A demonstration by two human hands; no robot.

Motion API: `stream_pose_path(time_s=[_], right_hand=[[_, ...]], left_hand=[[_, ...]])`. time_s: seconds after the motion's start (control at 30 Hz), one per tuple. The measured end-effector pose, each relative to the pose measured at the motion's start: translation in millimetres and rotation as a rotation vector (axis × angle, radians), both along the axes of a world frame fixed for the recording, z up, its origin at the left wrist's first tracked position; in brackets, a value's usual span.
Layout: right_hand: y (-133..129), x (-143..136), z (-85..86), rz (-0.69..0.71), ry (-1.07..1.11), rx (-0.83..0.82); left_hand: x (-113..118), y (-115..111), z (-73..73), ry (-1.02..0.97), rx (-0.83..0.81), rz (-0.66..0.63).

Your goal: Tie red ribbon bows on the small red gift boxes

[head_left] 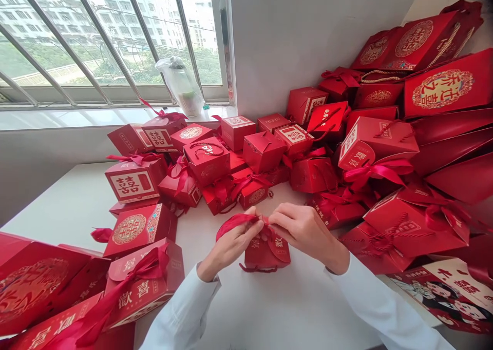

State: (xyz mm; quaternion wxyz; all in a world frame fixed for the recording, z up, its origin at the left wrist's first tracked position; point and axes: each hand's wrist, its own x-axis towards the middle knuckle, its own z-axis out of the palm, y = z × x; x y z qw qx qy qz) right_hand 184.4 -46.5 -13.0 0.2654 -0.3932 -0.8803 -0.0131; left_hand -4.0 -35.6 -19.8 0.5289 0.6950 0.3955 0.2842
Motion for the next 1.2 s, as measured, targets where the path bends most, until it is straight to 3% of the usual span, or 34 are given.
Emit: stream_pose_path(time_s=[0.23,0.5,0.63,0.8,1.07,1.2], right_hand=[[-20.7,-8.5,-25.5,-0.01,-0.062,0.157],[-23.6,6.2,-28.1,0.117,0.002,0.167],[-24.4,7.9,-22.1,0.171,0.226,-0.062],[-10.2,0.4,-17.8,-0.03,0.585,-0.438],[11.6,0.9,-18.1,0.041,0.609,-0.654],[21.4,2.5,-16.1,0.035,0.593,-0.722]], left_hand=[[-0.8,2.9,-2.9,-0.056,-0.039,-0.011],[-4.9,8.8,-12.0,-0.23,-0.153,-0.099],[-3.6,8.0,-11.5,-0.22,-0.124,-0.085],[1.6,2.2,-10.8,-0.169,0.001,-0.034],[17.7,-0.8,-25.2,0.06,0.462,0.274],[21.2,1.1,-32.7,0.081,0.535,0.389]])
